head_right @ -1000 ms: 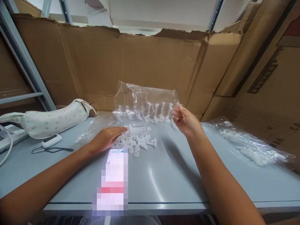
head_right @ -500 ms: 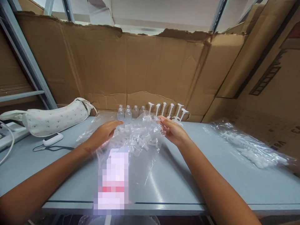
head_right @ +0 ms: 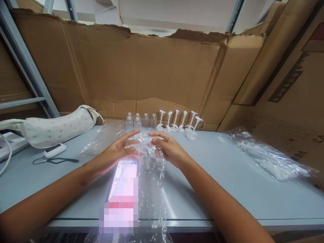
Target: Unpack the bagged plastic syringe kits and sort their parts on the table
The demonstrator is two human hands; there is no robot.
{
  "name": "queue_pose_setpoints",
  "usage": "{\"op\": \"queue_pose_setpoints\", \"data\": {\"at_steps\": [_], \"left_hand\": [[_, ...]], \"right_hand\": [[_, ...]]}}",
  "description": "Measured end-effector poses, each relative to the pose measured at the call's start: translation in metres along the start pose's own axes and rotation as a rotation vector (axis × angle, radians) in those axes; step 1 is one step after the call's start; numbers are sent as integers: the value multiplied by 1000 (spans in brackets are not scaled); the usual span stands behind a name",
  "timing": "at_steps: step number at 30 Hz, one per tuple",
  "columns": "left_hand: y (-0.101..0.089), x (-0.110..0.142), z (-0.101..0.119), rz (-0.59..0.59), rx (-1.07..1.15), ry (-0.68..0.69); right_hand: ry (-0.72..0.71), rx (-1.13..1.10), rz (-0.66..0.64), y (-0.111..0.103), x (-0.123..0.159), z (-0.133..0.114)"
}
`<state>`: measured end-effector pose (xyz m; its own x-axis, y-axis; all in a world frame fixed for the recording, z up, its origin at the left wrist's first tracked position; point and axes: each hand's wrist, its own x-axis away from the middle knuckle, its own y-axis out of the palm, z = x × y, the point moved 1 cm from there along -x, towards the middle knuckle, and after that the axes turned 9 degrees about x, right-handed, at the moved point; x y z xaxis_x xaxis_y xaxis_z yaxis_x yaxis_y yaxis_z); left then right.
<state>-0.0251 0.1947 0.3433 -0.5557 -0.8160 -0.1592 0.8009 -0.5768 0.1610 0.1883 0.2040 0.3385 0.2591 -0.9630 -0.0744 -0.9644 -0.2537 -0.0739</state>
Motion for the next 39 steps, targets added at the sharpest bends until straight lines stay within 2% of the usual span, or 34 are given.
{"op": "queue_pose_setpoints", "data": {"at_steps": [5,10,18,24,29,35,37,39], "left_hand": [[-5,0,1,150,-14,71],[-11,-1,-1,153,-16,104],[-23,-4,-11,194,-1,75],[-22,-2,-8,268,-35,108],[-19,1,-3,209,-91,97],[-14,6,-5,0,-175,7],[-13,6,-5,14,-217,-16],[-15,6,-3,87,-240,-12]], "right_hand": [[-117,16,-75,2,8,-4],[-169,147,-169,6,11,-1],[-172,216,-59,3,11,3],[-155,274,-25,5,13,4],[-119,343,16,0,15,2],[-258,214,102,-4,15,0],[-269,150,54,-1,16,0],[-251,146,-37,1,17,0]]}}
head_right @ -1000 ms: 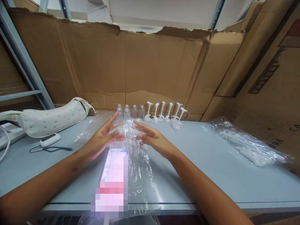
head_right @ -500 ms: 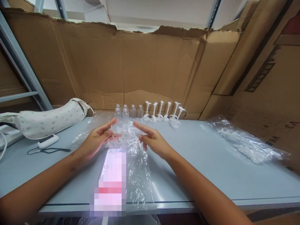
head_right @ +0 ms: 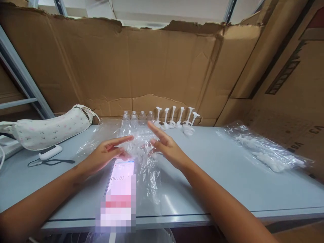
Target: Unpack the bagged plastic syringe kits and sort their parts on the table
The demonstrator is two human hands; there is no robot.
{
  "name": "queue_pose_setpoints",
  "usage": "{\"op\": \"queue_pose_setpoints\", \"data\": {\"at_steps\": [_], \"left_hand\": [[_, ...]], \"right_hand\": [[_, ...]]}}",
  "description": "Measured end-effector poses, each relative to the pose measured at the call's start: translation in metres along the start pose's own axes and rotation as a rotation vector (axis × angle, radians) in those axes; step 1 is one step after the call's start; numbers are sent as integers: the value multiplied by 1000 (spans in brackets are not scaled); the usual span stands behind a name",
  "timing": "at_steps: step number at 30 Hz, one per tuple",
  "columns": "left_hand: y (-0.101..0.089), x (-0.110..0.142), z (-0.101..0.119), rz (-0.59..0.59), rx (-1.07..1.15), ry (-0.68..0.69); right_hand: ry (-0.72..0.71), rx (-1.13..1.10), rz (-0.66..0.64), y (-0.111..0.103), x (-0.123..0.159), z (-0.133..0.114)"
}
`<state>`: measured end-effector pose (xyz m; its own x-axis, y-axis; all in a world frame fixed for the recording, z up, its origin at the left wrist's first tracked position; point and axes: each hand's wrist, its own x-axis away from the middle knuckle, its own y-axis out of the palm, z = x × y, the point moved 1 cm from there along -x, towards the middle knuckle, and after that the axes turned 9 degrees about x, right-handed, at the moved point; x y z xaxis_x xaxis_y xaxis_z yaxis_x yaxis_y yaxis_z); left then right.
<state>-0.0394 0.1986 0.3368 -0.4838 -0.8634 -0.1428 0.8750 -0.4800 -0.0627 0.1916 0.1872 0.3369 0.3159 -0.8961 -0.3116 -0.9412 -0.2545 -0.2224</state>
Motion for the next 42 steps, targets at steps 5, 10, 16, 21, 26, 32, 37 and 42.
{"op": "queue_pose_setpoints", "data": {"at_steps": [5,10,16,21,26,32,37,42], "left_hand": [[-10,-2,2,153,5,77],[-11,-3,3,155,-10,159],[-10,4,4,-69,13,144],[1,13,3,-399,15,-6],[5,9,-2,-177,-100,-18],[0,6,-4,-20,-91,66],[-1,5,-1,74,-136,115],[-39,1,17,282,-211,213]], "right_hand": [[72,110,-191,3,1,5],[83,176,-98,1,-1,7],[49,146,85,-8,-3,11],[9,156,151,-9,-3,14],[-75,45,60,-4,1,6],[7,65,-178,6,3,5],[33,72,-132,6,2,9],[5,156,-9,-6,1,11]]}}
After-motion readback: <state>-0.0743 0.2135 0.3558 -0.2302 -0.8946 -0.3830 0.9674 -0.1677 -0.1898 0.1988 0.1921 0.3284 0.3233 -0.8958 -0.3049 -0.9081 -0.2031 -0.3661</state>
